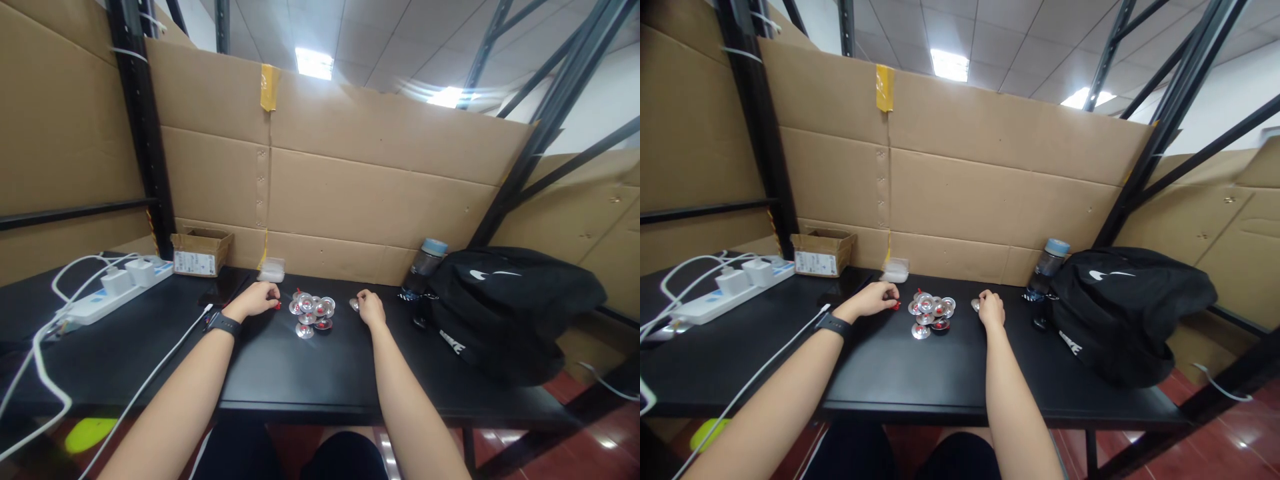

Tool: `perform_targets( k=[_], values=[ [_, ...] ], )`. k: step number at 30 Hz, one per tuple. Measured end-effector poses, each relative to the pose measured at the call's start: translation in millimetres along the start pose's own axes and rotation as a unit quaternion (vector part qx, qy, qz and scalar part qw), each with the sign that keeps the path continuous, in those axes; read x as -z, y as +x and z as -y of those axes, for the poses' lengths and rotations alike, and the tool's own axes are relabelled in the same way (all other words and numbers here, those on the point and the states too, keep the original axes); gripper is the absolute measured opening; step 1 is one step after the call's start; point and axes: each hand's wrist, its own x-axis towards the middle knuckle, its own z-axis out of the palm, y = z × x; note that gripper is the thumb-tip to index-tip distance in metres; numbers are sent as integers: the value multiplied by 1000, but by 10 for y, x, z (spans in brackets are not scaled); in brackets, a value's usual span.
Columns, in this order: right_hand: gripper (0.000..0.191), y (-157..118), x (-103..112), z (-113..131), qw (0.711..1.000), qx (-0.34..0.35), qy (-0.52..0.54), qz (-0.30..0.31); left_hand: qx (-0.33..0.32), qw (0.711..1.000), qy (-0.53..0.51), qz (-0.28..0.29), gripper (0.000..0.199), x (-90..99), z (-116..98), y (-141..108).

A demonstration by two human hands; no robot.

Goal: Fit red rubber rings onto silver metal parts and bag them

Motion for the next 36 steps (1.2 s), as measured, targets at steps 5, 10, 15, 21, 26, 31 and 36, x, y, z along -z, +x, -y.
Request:
perform_targets(
  k=[5,10,15,21,26,31,36],
  values=[
    [18,-15,48,114,999,17,-22,-27,-49,998,-32,-15,15,-198,-276,44],
    [12,-200,85,552,982,187,-11,-1,-68,996,-56,-23,17,-386,-493,73],
    [24,-529,-35,1066,922,369,-2,115,-61,994,-75,-56,19,-350,-546,64],
    [8,-552,-111,1159,935,343,-12,87,-48,993,-84,-72,18,-302,-537,82],
    [10,-482,-86,1094,938,263,208,85,-54,991,-100,-68,14,-310,-626,66],
    [23,-525,-55,1090,865,195,433,165,-75,983,-152,-70,20,-293,-760,34],
    [27,-547,-20,1109,836,174,486,186,-90,981,-159,-62,22,-304,-795,19]
  ],
)
